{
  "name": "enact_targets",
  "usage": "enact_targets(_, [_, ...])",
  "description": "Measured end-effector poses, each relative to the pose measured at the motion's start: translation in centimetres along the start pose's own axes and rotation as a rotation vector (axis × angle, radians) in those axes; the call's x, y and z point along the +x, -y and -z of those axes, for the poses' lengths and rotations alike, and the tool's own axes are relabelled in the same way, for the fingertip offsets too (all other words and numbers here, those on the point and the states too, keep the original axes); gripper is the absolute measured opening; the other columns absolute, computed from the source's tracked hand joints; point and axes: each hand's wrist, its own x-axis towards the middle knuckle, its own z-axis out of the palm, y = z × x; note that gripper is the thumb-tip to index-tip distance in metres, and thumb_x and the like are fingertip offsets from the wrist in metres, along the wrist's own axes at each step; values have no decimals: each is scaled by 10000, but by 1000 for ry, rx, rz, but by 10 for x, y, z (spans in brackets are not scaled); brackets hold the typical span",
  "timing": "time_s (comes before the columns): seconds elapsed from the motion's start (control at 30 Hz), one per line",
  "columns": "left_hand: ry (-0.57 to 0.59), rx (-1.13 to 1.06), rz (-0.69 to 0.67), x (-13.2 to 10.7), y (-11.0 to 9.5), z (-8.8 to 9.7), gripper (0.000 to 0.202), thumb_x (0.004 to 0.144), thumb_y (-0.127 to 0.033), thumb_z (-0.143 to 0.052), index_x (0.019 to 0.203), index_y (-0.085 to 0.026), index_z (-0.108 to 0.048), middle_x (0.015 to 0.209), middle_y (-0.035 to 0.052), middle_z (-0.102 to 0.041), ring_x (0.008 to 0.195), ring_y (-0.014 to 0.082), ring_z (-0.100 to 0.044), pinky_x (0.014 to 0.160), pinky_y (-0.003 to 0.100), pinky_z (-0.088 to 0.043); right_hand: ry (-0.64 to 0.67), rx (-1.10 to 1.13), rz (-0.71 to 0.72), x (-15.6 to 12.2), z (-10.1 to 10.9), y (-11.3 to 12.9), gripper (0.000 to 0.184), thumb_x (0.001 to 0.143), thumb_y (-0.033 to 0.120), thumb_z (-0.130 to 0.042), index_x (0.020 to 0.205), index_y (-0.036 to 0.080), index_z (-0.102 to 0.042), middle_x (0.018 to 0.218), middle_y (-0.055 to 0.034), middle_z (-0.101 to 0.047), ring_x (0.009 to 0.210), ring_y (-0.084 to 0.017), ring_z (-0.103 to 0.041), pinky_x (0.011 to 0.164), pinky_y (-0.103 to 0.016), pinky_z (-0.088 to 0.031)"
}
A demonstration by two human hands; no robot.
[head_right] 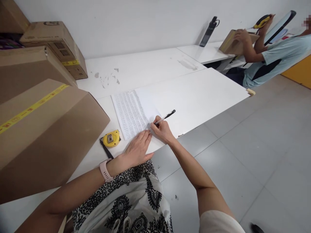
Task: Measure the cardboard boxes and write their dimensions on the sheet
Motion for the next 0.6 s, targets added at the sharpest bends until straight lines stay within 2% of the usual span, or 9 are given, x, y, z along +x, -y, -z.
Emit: enact_targets(0.6, [26,20,9,0,-1,3,746,947,-504,-478,1419,73,-448,1493,293,-470,1387,367,-420,1154,450,-307,-13,-54,-6,1,2,4,177,812,275,-562,708,233,-426,562,62,-408,554,-120,-379,555,-286,-311])
